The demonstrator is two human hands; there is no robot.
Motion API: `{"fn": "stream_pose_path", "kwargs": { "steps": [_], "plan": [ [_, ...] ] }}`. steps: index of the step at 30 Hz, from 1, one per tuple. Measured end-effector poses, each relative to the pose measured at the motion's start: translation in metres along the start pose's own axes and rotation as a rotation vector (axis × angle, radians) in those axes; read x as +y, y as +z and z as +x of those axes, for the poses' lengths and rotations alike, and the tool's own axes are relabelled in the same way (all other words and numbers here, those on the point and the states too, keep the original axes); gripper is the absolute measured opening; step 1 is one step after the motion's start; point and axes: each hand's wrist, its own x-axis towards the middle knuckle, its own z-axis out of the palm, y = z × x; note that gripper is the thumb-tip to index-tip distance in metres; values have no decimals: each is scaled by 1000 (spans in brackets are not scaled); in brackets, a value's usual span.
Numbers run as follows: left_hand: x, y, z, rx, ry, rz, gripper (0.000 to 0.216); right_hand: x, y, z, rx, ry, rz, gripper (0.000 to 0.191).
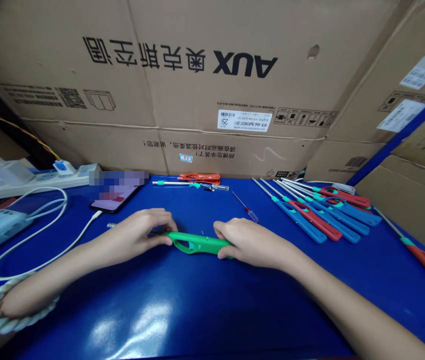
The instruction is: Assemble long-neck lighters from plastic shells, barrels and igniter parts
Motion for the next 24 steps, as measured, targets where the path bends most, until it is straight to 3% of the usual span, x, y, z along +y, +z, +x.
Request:
{"fn": "stream_pose_path", "kwargs": {
  "steps": [9,17,24],
  "plan": [
    [-3,-3,-1,111,91,32,2,0,-7,-2,95,-29,-37,17],
    [16,12,-6,297,262,344,7,-19,18,9,185,-23,-210,8],
    [22,25,-10,376,321,425,17,-32,23,13,203,15,-280,9]
  ]
}}
